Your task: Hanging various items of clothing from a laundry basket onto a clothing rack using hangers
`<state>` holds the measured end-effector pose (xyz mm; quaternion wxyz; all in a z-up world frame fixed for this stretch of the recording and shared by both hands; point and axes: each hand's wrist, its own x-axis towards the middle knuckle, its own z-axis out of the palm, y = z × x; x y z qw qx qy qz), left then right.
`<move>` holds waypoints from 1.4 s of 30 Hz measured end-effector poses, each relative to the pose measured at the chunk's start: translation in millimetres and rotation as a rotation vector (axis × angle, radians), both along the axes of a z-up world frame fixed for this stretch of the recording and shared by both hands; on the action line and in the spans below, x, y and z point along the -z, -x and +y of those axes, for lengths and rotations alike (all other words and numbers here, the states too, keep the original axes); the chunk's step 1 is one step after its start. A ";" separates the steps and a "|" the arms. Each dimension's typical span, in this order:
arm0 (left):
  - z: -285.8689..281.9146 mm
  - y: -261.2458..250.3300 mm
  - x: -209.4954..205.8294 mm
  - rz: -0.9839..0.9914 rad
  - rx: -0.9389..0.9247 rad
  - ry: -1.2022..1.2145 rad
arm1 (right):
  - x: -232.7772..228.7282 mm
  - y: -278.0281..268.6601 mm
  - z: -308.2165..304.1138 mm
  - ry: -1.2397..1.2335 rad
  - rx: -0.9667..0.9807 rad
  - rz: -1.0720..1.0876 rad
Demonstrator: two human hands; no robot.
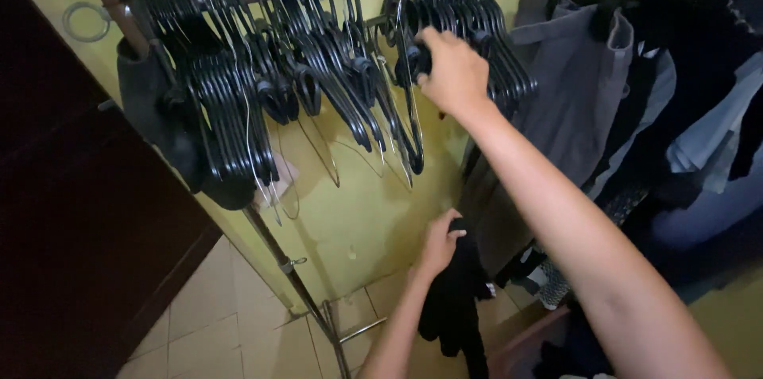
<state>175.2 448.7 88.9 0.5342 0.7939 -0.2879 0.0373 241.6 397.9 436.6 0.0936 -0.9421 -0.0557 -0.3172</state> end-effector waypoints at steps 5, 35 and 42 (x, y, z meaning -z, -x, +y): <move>0.6 8.5 -19.7 0.006 0.016 0.005 | 18.9 -16.4 -18.3 0.066 0.084 -0.125; -21.2 25.8 -3.0 0.259 0.192 -0.076 | -29.6 -34.1 -69.2 -0.085 0.061 -0.278; -15.1 60.1 -26.1 0.211 0.279 -0.065 | -7.7 12.8 -65.5 -0.171 0.034 0.109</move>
